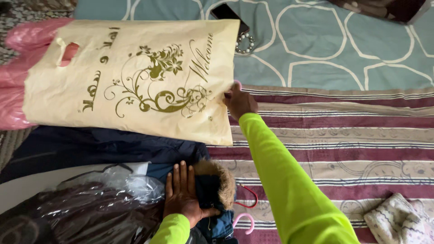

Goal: The person wipes the surface of several plastic garment bags containing clothes using a cloth. They handle a blue bag and a beige bag, wiping them on a bed, then hang the blue bag on a hanger and place it in a closet.

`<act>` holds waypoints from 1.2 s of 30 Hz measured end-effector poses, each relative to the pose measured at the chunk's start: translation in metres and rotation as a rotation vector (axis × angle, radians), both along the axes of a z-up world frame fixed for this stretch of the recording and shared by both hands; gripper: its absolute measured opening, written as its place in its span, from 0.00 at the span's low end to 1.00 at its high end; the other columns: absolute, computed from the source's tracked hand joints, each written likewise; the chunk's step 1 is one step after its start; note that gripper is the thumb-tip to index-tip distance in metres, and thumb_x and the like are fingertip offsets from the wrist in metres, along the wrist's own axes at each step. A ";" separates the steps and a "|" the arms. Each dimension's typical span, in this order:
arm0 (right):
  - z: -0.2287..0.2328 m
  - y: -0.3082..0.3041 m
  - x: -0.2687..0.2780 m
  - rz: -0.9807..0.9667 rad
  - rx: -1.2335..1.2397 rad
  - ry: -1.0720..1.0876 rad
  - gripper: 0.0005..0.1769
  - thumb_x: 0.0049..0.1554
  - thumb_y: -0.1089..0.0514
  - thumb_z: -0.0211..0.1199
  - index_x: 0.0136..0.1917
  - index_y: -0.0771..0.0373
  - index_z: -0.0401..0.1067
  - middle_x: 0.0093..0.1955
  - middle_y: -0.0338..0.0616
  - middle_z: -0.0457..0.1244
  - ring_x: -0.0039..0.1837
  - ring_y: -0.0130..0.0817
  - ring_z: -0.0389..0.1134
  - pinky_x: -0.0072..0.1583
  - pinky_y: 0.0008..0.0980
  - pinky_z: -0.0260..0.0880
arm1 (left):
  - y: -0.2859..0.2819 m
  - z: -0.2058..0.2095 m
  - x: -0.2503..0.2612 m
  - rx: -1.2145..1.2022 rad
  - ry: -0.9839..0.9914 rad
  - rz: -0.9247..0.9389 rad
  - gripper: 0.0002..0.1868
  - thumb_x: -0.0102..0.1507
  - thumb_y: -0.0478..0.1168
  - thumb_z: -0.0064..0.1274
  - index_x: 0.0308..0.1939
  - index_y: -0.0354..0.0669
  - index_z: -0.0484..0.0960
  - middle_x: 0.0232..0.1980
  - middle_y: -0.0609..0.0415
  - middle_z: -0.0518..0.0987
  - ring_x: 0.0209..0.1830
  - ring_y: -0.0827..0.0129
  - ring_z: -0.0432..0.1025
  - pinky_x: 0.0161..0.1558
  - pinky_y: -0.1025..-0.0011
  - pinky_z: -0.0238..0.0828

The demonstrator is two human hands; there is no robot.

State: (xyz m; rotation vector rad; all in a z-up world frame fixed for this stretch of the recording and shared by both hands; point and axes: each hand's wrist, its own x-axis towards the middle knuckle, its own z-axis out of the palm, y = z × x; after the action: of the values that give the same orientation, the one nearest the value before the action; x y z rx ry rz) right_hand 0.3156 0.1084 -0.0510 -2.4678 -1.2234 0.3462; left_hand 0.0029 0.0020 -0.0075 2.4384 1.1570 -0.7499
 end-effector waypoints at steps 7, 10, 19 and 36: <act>0.090 -0.126 -0.105 0.183 0.199 -0.239 0.13 0.62 0.43 0.59 0.51 0.52 0.74 0.40 0.45 0.69 0.37 0.47 0.72 0.38 0.48 0.72 | 0.001 -0.001 -0.009 0.022 -0.301 -0.115 0.70 0.49 0.82 0.53 0.79 0.43 0.42 0.83 0.42 0.40 0.83 0.46 0.30 0.77 0.45 0.24; 0.158 -0.182 -0.171 0.161 0.201 -0.212 0.12 0.57 0.46 0.63 0.49 0.53 0.76 0.42 0.46 0.69 0.38 0.46 0.72 0.36 0.46 0.71 | -0.005 0.015 -0.036 0.240 -0.883 -0.200 0.69 0.46 0.78 0.57 0.76 0.35 0.52 0.77 0.36 0.54 0.76 0.43 0.49 0.72 0.51 0.45; 0.299 -0.279 -0.258 0.148 0.382 -0.104 0.13 0.60 0.44 0.64 0.43 0.53 0.77 0.34 0.44 0.69 0.36 0.42 0.71 0.51 0.48 0.69 | -0.117 0.071 -0.126 -0.586 -1.481 1.027 0.47 0.66 0.67 0.44 0.78 0.41 0.52 0.76 0.50 0.64 0.74 0.62 0.62 0.75 0.62 0.56; 0.505 -0.430 -0.336 0.143 0.584 -0.132 0.10 0.55 0.51 0.62 0.36 0.57 0.70 0.31 0.52 0.65 0.35 0.54 0.70 0.40 0.50 0.70 | -0.262 0.470 -0.212 0.244 -1.060 -0.017 0.41 0.63 0.45 0.61 0.78 0.40 0.63 0.66 0.39 0.78 0.63 0.51 0.75 0.59 0.60 0.70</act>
State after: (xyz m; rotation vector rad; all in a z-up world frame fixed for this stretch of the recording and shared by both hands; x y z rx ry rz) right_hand -0.0203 -0.3220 0.4538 -1.9292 -1.3272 -0.1320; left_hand -0.2088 -0.2596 0.4621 2.4258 0.7807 0.6881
